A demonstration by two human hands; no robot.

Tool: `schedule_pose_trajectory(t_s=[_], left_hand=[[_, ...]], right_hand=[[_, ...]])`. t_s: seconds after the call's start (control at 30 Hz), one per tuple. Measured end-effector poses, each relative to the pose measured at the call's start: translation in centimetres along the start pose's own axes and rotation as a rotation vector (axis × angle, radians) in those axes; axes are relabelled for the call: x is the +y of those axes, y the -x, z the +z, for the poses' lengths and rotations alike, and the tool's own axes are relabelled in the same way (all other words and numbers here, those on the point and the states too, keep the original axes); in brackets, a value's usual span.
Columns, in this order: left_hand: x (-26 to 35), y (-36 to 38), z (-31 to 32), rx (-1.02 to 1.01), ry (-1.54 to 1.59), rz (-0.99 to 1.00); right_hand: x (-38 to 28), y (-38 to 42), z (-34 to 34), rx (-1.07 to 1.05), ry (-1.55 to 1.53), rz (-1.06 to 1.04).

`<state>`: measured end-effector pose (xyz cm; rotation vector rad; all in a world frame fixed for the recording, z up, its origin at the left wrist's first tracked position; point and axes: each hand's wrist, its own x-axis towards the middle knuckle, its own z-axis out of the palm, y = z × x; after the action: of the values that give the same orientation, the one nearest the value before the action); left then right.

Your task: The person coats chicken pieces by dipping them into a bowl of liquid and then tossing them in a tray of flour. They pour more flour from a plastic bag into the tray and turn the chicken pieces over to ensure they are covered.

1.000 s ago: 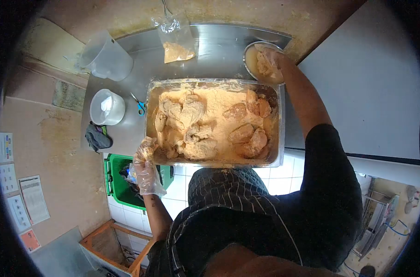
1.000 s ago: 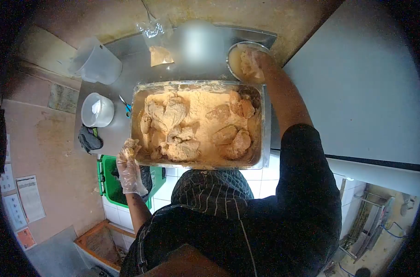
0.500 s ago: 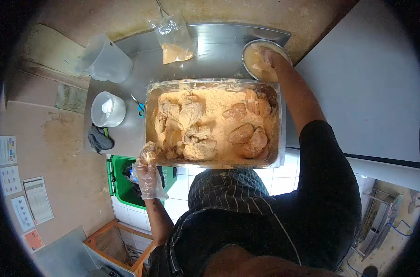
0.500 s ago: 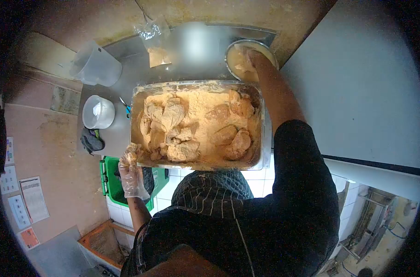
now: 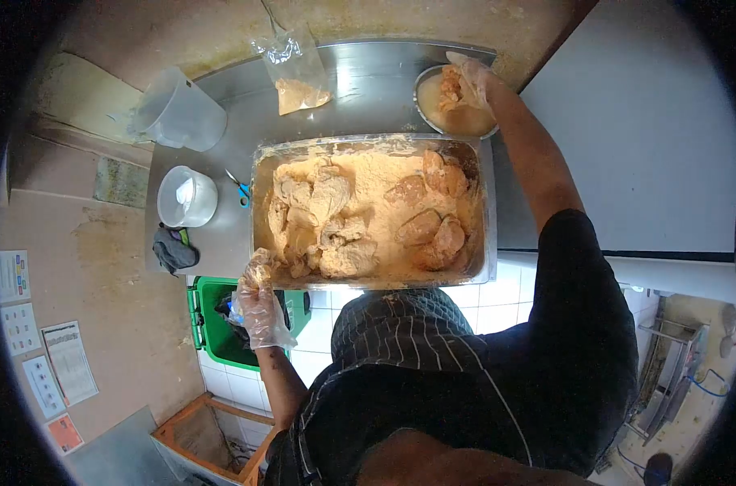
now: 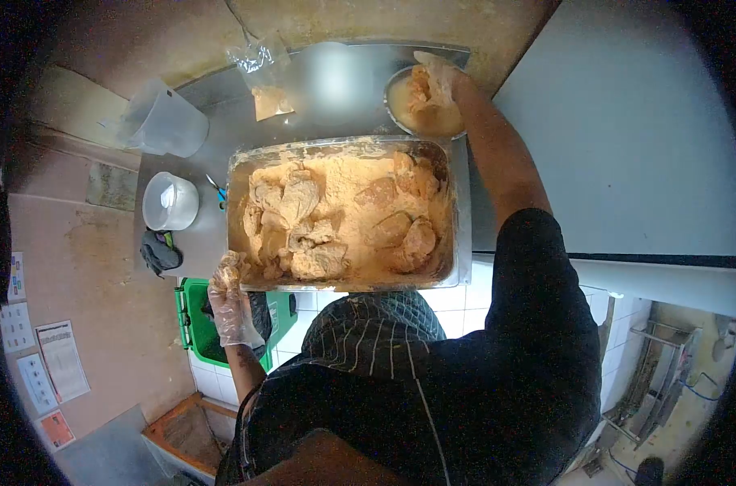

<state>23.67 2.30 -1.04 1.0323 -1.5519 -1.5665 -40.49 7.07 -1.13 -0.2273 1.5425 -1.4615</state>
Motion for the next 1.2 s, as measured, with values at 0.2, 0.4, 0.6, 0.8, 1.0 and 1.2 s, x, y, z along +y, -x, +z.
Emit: schedule_pose_trajectory(t_s=[0.2,0.4,0.6,0.8,1.0,1.2], left_hand=[[-1.2,0.3,-1.6,0.045,-0.274,-0.001],[-0.5,-0.1,-1.0,0.035,-0.214,0.029],[-0.3,0.0,-0.2,0.023,-0.194,0.050],[-0.7,0.0,-0.8,-0.036,-0.198,0.147],[-0.2,0.2,-0.5,-0.058,0.019,0.164],[-1.4,-1.4,-0.9,-0.082,-0.153,0.090]], right_hand=[[-4.9,4.1,1.0,-0.287,-0.009,-0.006],[-7.7,8.3,2.9,-0.024,-0.027,-0.066],[-5.4,6.9,2.5,0.102,0.066,-0.100],[-4.2,6.2,0.7,-0.050,0.080,-0.090],[-4.8,15.2,3.5,-0.025,0.046,-0.145],[0.9,20.8,5.4,-0.382,0.326,-0.239]])
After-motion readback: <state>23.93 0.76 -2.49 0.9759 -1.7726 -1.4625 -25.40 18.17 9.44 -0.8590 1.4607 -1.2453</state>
